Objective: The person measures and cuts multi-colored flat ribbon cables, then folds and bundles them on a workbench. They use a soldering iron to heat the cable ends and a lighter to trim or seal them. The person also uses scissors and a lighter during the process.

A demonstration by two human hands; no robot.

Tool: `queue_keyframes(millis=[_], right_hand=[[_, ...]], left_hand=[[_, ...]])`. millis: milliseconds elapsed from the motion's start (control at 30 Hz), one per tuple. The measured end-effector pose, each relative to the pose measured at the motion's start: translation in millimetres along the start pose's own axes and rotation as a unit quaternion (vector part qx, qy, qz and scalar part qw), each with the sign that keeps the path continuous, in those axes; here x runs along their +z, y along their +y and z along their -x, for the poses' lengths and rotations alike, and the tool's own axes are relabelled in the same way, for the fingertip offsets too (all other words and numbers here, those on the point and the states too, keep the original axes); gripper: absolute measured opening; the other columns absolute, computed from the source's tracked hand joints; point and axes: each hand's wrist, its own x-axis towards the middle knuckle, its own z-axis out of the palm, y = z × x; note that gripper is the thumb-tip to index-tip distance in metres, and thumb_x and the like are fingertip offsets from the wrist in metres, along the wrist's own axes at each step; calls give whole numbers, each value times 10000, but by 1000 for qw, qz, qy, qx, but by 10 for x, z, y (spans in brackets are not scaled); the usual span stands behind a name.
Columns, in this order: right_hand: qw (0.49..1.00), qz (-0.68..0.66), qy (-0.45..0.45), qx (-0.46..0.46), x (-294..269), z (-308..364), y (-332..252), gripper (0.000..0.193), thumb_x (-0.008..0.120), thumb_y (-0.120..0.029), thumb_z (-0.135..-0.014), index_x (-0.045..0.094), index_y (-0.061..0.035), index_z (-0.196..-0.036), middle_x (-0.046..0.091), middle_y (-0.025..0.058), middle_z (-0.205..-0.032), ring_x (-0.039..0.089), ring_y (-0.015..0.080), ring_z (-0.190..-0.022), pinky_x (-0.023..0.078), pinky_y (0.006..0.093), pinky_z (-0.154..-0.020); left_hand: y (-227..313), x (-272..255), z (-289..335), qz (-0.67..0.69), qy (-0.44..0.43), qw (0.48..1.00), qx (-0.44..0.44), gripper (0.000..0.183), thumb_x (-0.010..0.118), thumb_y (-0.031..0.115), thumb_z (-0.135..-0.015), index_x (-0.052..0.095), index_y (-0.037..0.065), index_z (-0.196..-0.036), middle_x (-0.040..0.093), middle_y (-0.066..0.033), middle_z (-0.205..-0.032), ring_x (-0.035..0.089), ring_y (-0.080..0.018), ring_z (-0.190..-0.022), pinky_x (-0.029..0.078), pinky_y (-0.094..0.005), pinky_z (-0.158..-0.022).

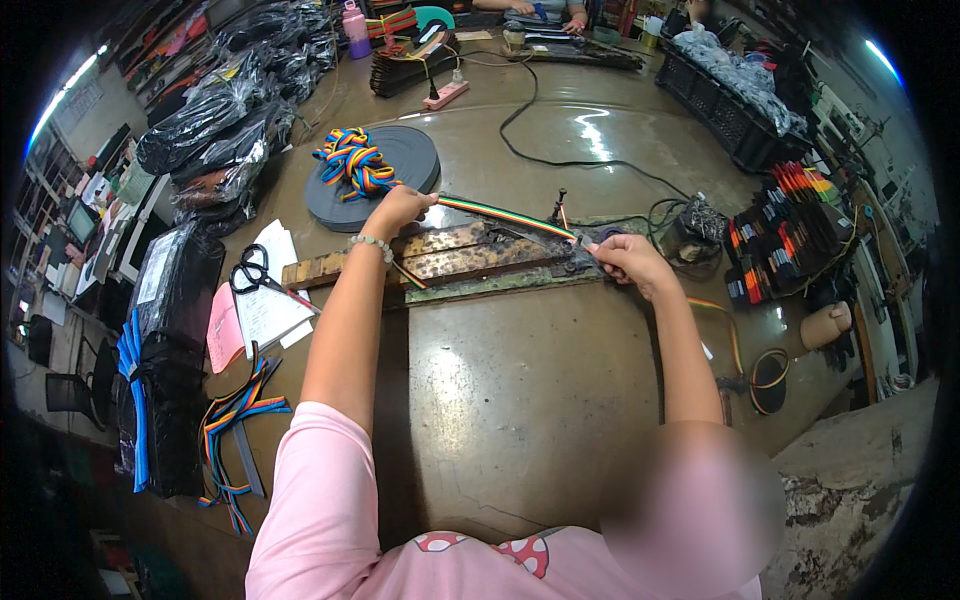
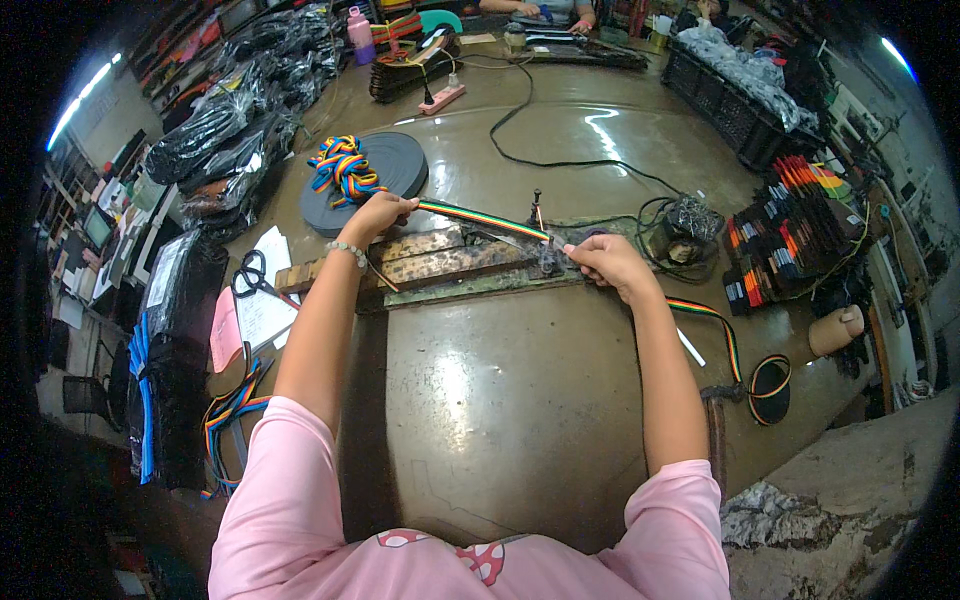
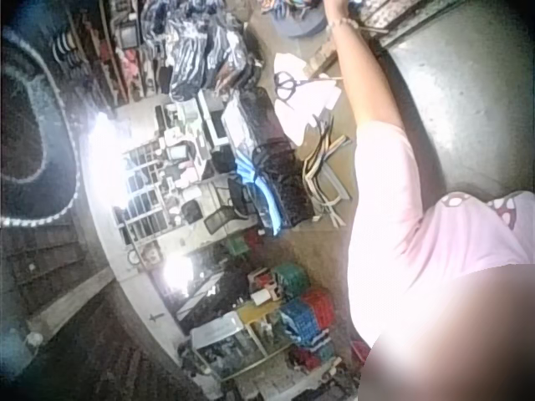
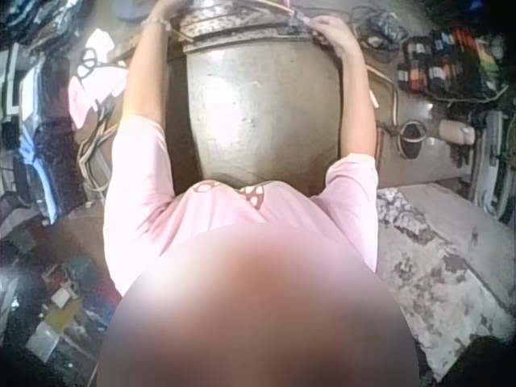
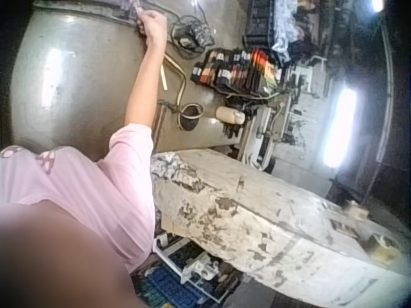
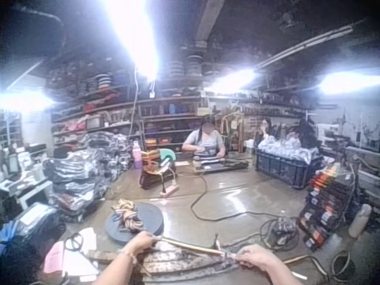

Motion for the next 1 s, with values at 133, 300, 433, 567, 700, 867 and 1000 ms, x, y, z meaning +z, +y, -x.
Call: queue_keyframes(millis=[133, 300, 433, 567, 700, 867, 1000], right_hand=[[1000, -6, -4, -26, -4, -21, 59, 276, 705, -308, -799, 595, -55, -806, 515, -25, -633, 414, 56, -513, 308, 208, -447], [998, -12, -14, -53, 16, -21, 91, 250, 707, -312, -798, 587, -94, -782, 509, -34, -617, 404, 40, -496, 296, 194, -445], [999, -1, -1, -44, 36, 8, 92, 267, 713, -328, -790, 590, -92, -788, 509, -34, -619, 403, 46, -500, 300, 199, -455], [999, -6, 10, -48, 53, 29, 87, 298, 719, -346, -778, 615, -68, -803, 534, -22, -641, 431, 51, -537, 308, 208, -474], [999, 8, 16, -37, 58, 15, 91, 314, 725, -345, -772, 631, -50, -816, 551, -11, -657, 442, 53, -555, 314, 214, -483], [999, 1, 20, -49, 72, -12, 116, 313, 731, -326, -768, 627, -36, -822, 563, -4, -670, 441, 53, -556, 324, 209, -485], [998, 17, 38, -39, 112, -6, 101, 306, 725, -314, -778, 625, -30, -830, 563, -1, -673, 439, 54, -551, 326, 204, -481]], left_hand=[[31, -13, 37, 2, -4, 1000, -12, 409, 662, 348, -819, 639, -55, -759, 581, -53, -664, 463, -133, -579, 384, -300, -539], [102, -25, 107, 6, -4, 1000, -14, 408, 665, 350, -814, 639, -53, -757, 571, -46, -651, 458, -132, -565, 376, -301, -527], [125, -30, 120, -7, -6, 1000, -18, 407, 667, 352, -813, 643, -51, -756, 565, -45, -642, 449, -130, -550, 371, -301, -515], [128, -25, 116, -6, -3, 1000, -26, 405, 668, 354, -811, 653, -48, -773, 568, -48, -642, 446, -128, -543, 371, -295, -509], [136, -26, 112, 0, -5, 1000, -31, 410, 676, 357, -804, 663, -53, -799, 574, -53, -647, 454, -130, -547, 378, -296, -514], [122, -6, 117, -7, 4, 1000, -22, 377, 650, 357, -838, 586, 57, -620, 506, 20, -583, 372, -75, -473, 275, -264, -432], [102, 15, 103, 2, 12, 1000, -14, 380, 658, 351, -834, 586, 50, -613, 501, 18, -581, 380, -78, -481, 281, -265, -439]])
